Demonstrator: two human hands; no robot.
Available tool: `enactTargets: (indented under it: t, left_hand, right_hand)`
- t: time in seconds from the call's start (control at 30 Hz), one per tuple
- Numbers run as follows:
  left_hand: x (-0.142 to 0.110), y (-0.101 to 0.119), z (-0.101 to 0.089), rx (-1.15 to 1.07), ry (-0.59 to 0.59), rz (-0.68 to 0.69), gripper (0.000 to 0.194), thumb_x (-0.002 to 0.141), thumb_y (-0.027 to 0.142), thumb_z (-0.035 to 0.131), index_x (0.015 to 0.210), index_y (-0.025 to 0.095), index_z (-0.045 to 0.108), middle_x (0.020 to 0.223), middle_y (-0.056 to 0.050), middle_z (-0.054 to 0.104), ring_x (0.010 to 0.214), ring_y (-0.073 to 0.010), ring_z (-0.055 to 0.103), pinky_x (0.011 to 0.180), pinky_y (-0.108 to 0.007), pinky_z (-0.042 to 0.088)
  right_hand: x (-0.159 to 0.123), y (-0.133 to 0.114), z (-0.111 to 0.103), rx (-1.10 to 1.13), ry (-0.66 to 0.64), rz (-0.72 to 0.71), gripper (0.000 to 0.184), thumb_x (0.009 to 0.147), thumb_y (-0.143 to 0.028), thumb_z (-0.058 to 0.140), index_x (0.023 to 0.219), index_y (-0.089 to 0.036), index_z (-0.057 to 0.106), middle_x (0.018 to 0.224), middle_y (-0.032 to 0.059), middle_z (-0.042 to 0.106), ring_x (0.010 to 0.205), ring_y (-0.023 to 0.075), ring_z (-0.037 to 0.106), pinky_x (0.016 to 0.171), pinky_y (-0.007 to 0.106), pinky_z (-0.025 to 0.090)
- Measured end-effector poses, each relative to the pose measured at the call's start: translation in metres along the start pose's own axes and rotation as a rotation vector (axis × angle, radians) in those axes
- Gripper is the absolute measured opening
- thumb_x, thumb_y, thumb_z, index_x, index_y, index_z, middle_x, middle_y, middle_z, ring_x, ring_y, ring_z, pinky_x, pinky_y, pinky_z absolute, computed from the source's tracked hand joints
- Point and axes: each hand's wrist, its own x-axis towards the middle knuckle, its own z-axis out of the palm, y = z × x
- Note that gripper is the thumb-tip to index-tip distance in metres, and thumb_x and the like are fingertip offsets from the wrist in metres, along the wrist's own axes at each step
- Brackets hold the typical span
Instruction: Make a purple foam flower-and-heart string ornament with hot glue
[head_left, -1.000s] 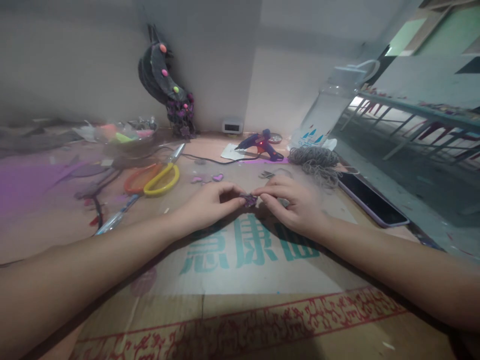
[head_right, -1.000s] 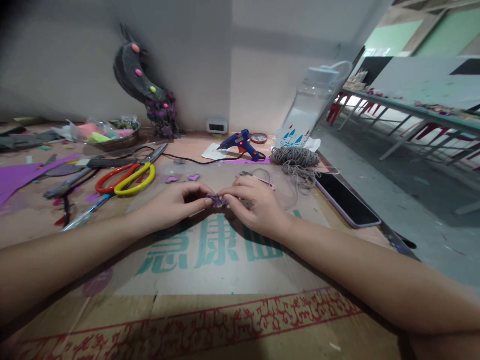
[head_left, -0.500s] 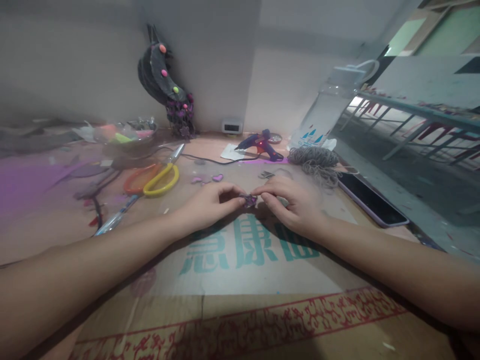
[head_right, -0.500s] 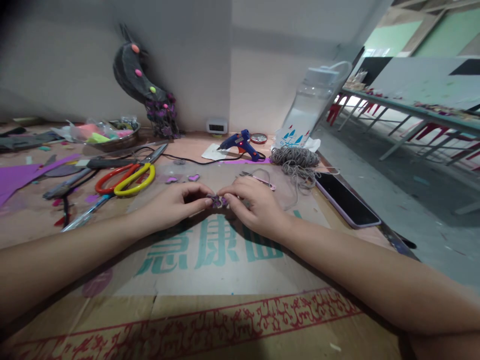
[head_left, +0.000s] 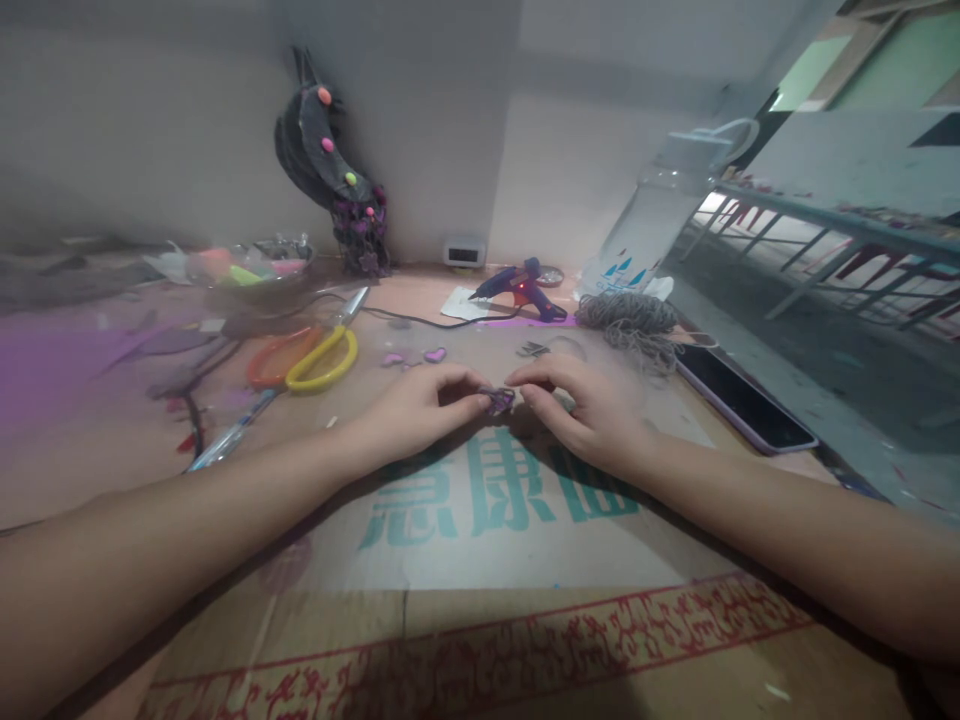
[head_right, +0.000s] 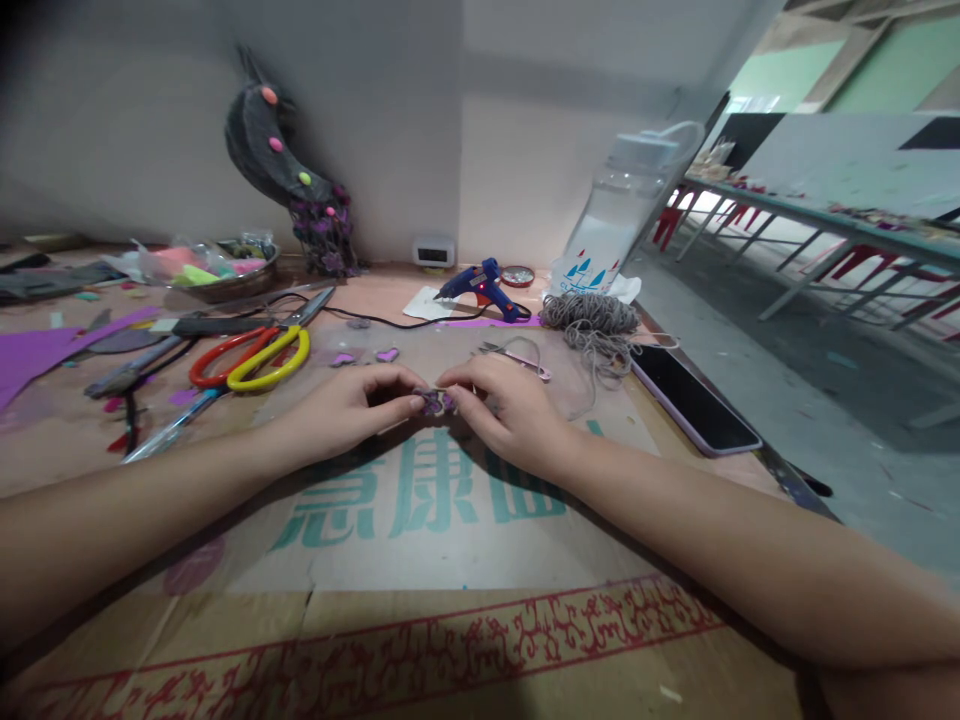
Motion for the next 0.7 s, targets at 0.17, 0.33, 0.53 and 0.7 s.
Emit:
enactTargets:
  t: [0.17, 0.33, 0.53, 0.7]
  left_hand:
    - [-0.0005, 0.0005, -0.0001, 0.000, -0.014, -0.010, 0.026, 0.092, 0.037, 0.054, 0.101, 0.019, 0.070, 0.098, -0.004, 0.076, 0.089, -0.0196, 0.067, 0.080, -0.030, 0.050]
    - [-0.0006, 0.0021, -0.0008, 0.024, -0.012, -0.017, 0.025, 0.091, 0.037, 0.055, 0.101, 0.019, 0.070, 0.099, -0.004, 0.076, 0.090, -0.0202, 0.068, 0.080, -0.031, 0.050]
    - [-0.0003, 0.0016, -0.0009, 0.033, -0.013, -0.011, 0.025, 0.091, 0.036, 0.055, 0.102, 0.020, 0.070, 0.098, -0.003, 0.076, 0.090, -0.0197, 0.068, 0.078, -0.030, 0.050]
    - [-0.0005, 0.0008, -0.0008, 0.026, -0.007, -0.002, 0.026, 0.091, 0.038, 0.055, 0.102, 0.019, 0.070, 0.095, -0.003, 0.076, 0.087, -0.0189, 0.067, 0.077, -0.029, 0.050]
  right_hand:
    - [-0.0034, 0.0071, 0.0034, 0.112, 0.317, 0.136, 0.015, 0.092, -0.025, 0.061, 0.104, -0.024, 0.052, 0.082, -0.0010, 0.058, 0.072, 0.0149, 0.056, 0.069, 0.030, 0.049]
    - [-0.0016, 0.0092, 0.0017, 0.052, 0.240, 0.186, 0.014, 0.091, -0.025, 0.064, 0.083, -0.023, 0.053, 0.076, -0.0006, 0.060, 0.070, 0.0154, 0.058, 0.065, 0.030, 0.048]
    - [-0.0009, 0.0055, 0.0001, -0.037, 0.159, 0.171, 0.011, 0.090, -0.024, 0.066, 0.081, -0.022, 0.060, 0.074, -0.0004, 0.067, 0.068, 0.0163, 0.062, 0.064, 0.029, 0.047]
    - [0.0002, 0.0067, -0.0004, -0.057, 0.111, 0.143, 0.008, 0.091, -0.022, 0.063, 0.085, -0.022, 0.068, 0.080, 0.0010, 0.072, 0.072, 0.0174, 0.065, 0.066, 0.030, 0.049]
